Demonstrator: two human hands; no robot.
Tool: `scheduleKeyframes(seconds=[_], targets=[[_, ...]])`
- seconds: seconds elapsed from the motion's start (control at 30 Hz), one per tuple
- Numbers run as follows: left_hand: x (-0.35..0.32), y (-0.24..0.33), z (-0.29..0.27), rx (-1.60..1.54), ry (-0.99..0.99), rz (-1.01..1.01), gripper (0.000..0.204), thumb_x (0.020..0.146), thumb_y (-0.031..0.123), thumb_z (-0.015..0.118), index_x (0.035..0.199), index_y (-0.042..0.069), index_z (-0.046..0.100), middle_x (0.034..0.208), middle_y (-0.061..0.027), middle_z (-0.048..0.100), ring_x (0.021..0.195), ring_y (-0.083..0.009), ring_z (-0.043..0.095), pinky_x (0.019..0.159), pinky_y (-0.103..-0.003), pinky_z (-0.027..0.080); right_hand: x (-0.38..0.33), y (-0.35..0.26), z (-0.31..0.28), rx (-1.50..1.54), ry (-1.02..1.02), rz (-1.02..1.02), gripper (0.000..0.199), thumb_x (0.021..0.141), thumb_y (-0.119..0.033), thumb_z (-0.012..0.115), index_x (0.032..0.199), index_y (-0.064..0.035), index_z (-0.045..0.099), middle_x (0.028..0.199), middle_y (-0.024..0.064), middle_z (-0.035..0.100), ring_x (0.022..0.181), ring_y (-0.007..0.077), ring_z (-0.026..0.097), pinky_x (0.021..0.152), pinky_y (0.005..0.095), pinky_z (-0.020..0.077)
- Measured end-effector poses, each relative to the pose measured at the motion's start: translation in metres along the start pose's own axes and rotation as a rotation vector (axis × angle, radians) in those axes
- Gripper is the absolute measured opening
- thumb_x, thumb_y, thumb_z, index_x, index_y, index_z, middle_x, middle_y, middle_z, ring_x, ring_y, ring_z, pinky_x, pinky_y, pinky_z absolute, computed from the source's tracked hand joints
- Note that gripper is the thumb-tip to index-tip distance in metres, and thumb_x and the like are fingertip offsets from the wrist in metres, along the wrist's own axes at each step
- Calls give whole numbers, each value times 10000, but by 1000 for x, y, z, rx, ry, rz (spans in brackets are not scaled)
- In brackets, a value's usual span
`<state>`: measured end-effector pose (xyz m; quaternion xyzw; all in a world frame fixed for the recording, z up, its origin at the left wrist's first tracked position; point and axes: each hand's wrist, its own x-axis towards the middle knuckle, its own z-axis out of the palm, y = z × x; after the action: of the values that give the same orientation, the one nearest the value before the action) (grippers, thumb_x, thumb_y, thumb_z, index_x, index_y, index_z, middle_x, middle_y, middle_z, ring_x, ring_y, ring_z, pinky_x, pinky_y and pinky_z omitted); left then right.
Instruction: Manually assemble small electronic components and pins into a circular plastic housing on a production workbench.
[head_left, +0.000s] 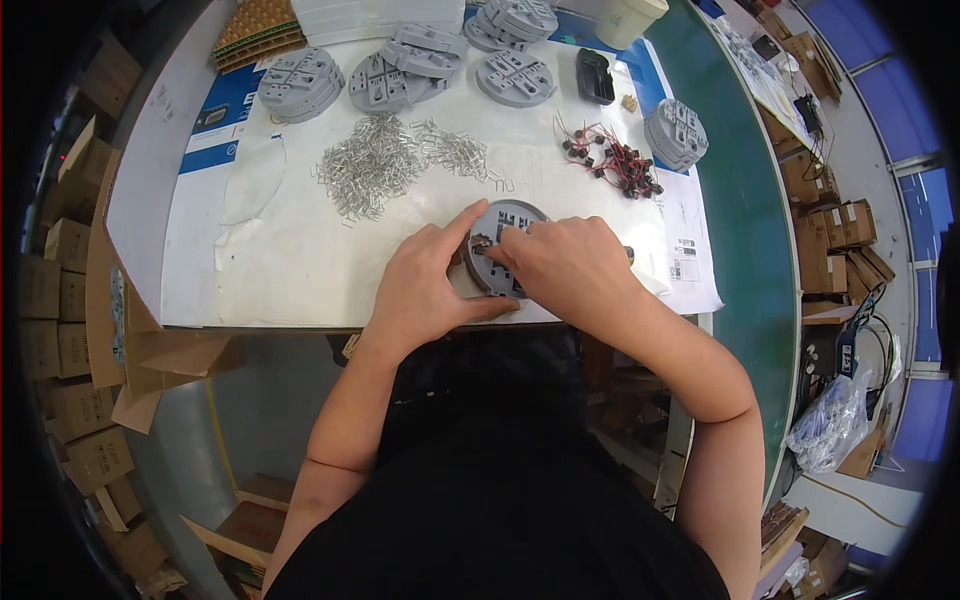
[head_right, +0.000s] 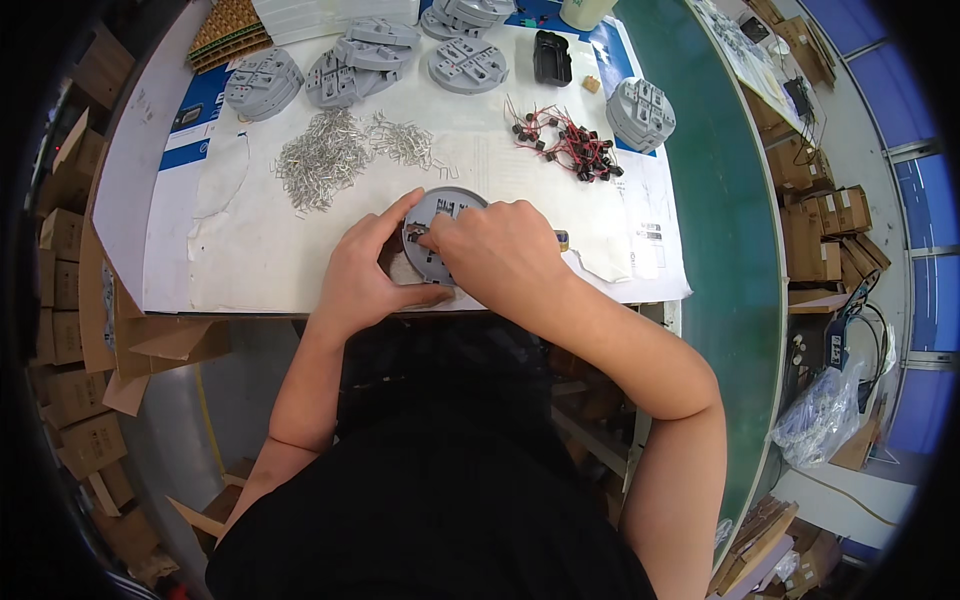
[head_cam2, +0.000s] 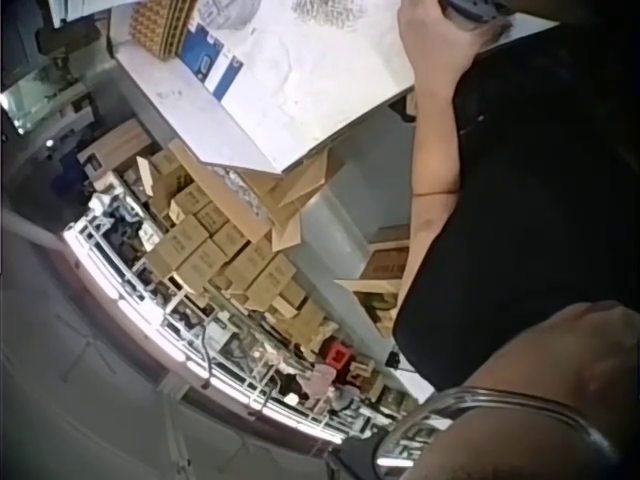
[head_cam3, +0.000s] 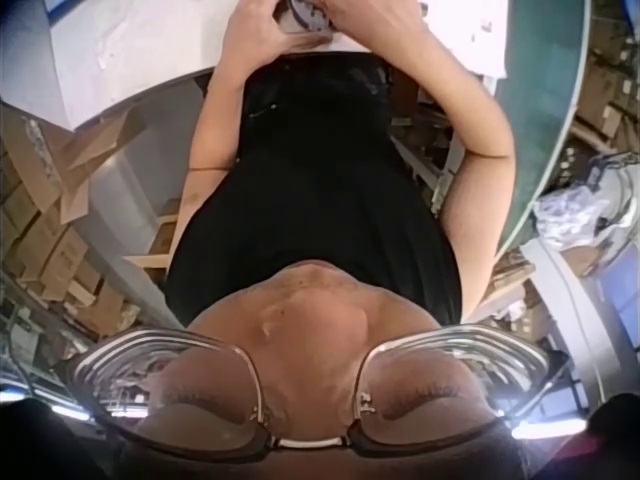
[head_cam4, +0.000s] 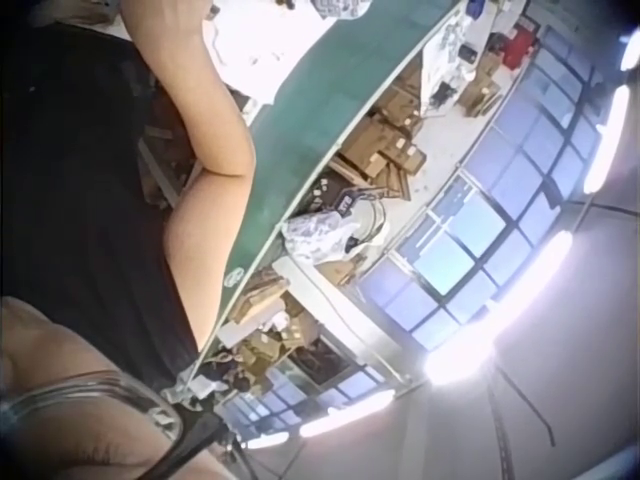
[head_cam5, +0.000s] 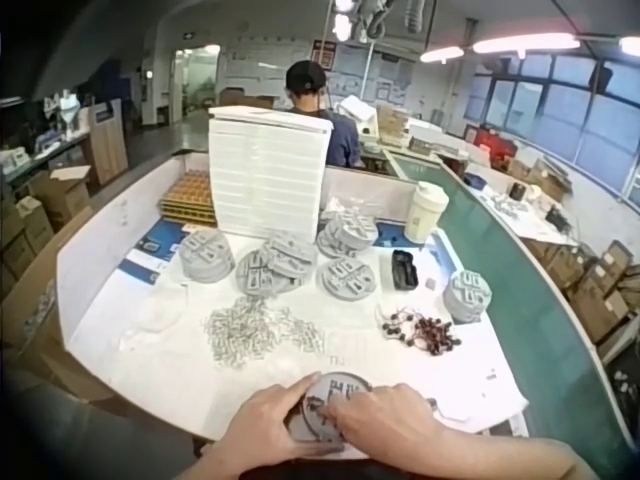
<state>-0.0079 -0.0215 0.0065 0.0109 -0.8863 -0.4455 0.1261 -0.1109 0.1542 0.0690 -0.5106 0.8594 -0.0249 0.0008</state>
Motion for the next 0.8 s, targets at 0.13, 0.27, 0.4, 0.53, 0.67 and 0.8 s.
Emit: scheduleKeyframes(seconds=[0.13, 0.27, 0.4, 0.53, 0.67, 0.8], targets=[[1, -1, 0, 1, 6, 9, 1064, 596, 415, 1000, 1515, 104, 562, 875, -115, 647, 852, -312, 635, 821, -438, 525, 0, 2, -2, -22, -50, 26, 328, 1019, -365, 653, 823, -108, 707, 634, 84, 689, 597, 309, 719, 511, 408, 526], [-3, 1, 1, 4, 1, 6, 1069, 597, 413, 1000, 1519, 104, 557, 876, -118, 644, 866, -318, 637, 839, -441, 523, -9, -1, 0, -26, -34, 12, 295, 1017, -338, 657, 827, -122, 719, 641, 82, 693, 596, 300, 718, 512, 402, 524], [-1, 2, -1, 36, -2, 17, 1056, 608, 399, 998, 1518, 98, 556, 899, -123, 655, 894, -321, 643, 862, -448, 520, -5, -3, -4, -86, -46, 2, 283, 983, -357, 690, 823, -128, 734, 624, 71, 686, 585, 309, 709, 522, 407, 528], [-5, -4, -3, -34, -19, 39, 966, 681, 339, 965, 1515, 80, 554, 983, -134, 697, 931, -305, 660, 869, -444, 522, -14, 19, -3, 269, 72, 229, 285, 957, -388, 741, 932, -106, 709, 739, 97, 690, 626, 320, 699, 547, 439, 520], [-7, -20, -5, -310, -36, -7, 724, 834, 174, 843, 1491, 53, 565, 1059, -149, 727, 916, -252, 674, 826, -378, 526, -43, -9, 20, 524, 294, -1, 295, 881, -345, 823, 1023, -114, 706, 916, 96, 708, 695, 294, 719, 549, 421, 525], [-1, -10, 7, -494, 75, -61, 447, 939, 24, 695, 1381, 22, 628, 994, -117, 719, 815, -175, 639, 761, -286, 500, -42, -13, 27, 278, 400, 40, 391, 814, -283, 865, 1132, -123, 703, 1022, 85, 696, 715, 263, 715, 568, 379, 544]])
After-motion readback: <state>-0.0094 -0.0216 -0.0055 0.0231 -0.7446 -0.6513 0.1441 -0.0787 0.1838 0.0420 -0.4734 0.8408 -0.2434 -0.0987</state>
